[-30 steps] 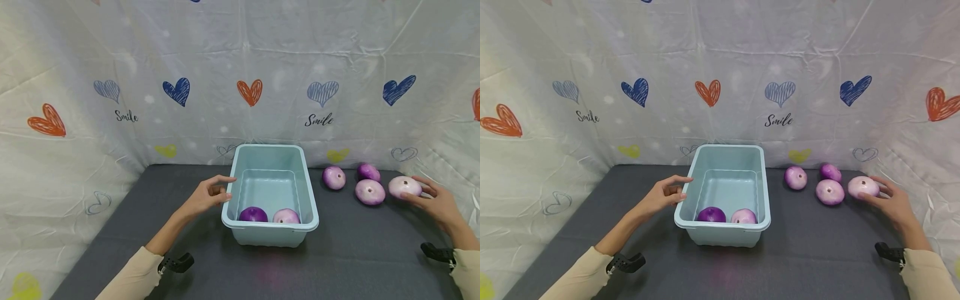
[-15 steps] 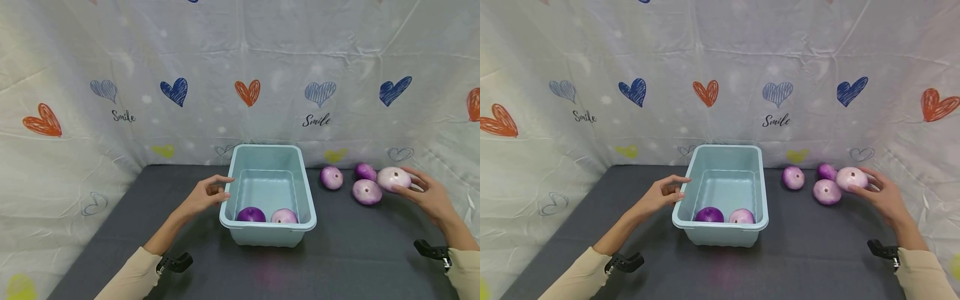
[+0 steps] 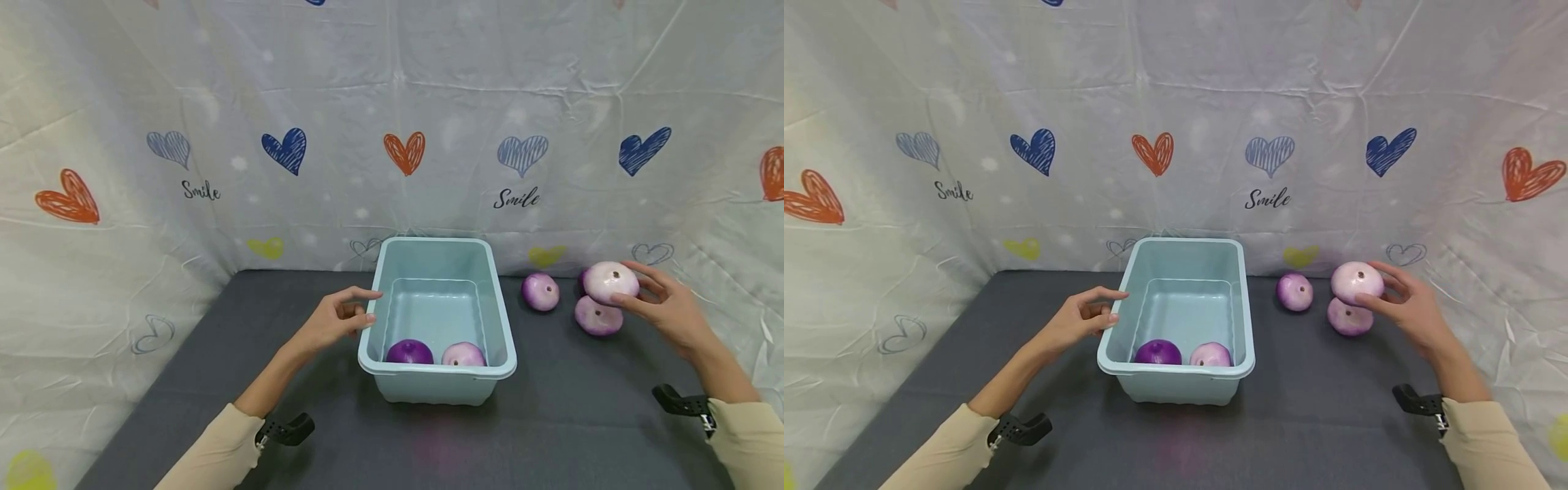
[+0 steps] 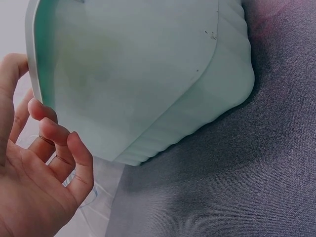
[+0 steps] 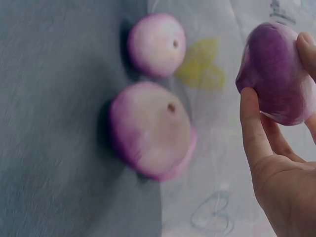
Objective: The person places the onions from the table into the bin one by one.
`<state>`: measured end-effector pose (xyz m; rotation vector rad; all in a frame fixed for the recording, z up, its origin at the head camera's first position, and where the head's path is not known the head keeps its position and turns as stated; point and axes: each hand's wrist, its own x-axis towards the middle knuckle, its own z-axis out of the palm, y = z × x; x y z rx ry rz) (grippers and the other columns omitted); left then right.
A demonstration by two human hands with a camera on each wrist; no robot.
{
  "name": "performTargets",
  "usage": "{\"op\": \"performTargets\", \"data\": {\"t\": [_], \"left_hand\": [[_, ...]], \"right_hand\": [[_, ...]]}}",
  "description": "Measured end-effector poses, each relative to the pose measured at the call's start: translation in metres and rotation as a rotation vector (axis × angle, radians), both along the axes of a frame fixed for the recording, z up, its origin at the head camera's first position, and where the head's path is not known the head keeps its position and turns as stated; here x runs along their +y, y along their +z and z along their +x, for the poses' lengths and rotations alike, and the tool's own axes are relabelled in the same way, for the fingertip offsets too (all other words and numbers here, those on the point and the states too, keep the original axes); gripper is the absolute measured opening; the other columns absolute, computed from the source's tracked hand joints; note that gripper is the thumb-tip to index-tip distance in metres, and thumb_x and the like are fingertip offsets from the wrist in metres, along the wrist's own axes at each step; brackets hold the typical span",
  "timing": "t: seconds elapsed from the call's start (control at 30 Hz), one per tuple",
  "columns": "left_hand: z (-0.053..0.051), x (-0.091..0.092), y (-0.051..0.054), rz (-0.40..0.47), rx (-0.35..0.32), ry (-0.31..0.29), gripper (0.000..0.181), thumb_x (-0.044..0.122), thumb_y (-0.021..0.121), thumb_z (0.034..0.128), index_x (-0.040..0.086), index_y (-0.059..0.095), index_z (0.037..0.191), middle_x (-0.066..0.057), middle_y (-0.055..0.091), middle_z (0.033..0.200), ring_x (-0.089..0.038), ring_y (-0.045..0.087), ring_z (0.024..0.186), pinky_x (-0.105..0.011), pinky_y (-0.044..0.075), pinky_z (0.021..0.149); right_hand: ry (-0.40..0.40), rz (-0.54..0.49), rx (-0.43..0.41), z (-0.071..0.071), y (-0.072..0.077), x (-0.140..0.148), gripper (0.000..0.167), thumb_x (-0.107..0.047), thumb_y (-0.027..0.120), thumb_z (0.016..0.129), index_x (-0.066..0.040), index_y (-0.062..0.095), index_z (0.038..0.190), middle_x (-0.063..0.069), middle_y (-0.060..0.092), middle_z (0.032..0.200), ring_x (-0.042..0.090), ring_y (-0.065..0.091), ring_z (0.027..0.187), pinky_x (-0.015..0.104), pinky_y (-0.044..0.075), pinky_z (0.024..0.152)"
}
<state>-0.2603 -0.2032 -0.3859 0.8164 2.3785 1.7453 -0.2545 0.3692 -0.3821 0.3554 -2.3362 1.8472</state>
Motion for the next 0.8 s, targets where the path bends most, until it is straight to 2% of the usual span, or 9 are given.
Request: {"op": "performTargets", "data": {"t": [0.1, 0.27, 0.53, 0.7, 0.8], "left_hand": [[0.0, 0.0, 0.0, 0.003, 0.004, -0.001, 0.041, 0.011, 0.068, 0.0999, 0.003, 0.061, 0.139, -0.034, 0.05, 0.079, -0.028, 0.049, 0.063, -0.032, 0.045, 0.06], [0.001, 0.0, 0.0, 0.008, 0.011, -0.003, 0.042, 0.012, 0.067, 0.1002, 0.0, 0.059, 0.14, -0.035, 0.049, 0.078, -0.016, 0.046, 0.06, -0.031, 0.043, 0.06], [0.002, 0.001, 0.001, 0.007, 0.005, 0.011, 0.041, 0.013, 0.068, 0.1004, 0.004, 0.061, 0.139, -0.033, 0.05, 0.077, -0.018, 0.048, 0.06, -0.032, 0.043, 0.06], [0.003, 0.002, 0.001, 0.013, 0.004, 0.008, 0.041, 0.013, 0.067, 0.1004, 0.003, 0.06, 0.14, -0.035, 0.049, 0.078, -0.029, 0.048, 0.062, -0.032, 0.043, 0.061], [0.002, 0.002, 0.001, 0.014, 0.0, 0.011, 0.041, 0.014, 0.068, 0.1004, 0.004, 0.061, 0.14, -0.033, 0.05, 0.077, -0.031, 0.048, 0.062, -0.032, 0.043, 0.061]], "right_hand": [[0.004, 0.019, 0.019, -0.002, 0.005, -0.012, 0.062, 0.005, 0.07, 0.094, -0.009, 0.048, 0.151, -0.003, 0.052, 0.134, 0.002, 0.062, 0.109, 0.018, 0.05, 0.082], [0.066, -0.014, 0.041, -0.005, 0.008, -0.029, 0.061, 0.009, 0.069, 0.093, -0.005, 0.049, 0.149, 0.001, 0.057, 0.131, 0.01, 0.066, 0.107, 0.023, 0.052, 0.082], [0.099, 0.039, 0.049, -0.01, 0.007, -0.052, 0.06, 0.005, 0.071, 0.094, -0.006, 0.05, 0.149, 0.007, 0.055, 0.134, 0.013, 0.063, 0.113, 0.026, 0.053, 0.084], [0.087, 0.08, 0.038, -0.013, 0.009, -0.064, 0.059, -0.003, 0.074, 0.094, -0.009, 0.052, 0.148, 0.009, 0.056, 0.134, 0.013, 0.061, 0.116, 0.027, 0.053, 0.086], [0.085, 0.102, 0.041, -0.015, 0.011, -0.072, 0.06, -0.008, 0.075, 0.094, -0.01, 0.052, 0.149, 0.01, 0.055, 0.135, 0.014, 0.06, 0.116, 0.025, 0.052, 0.087]]}}
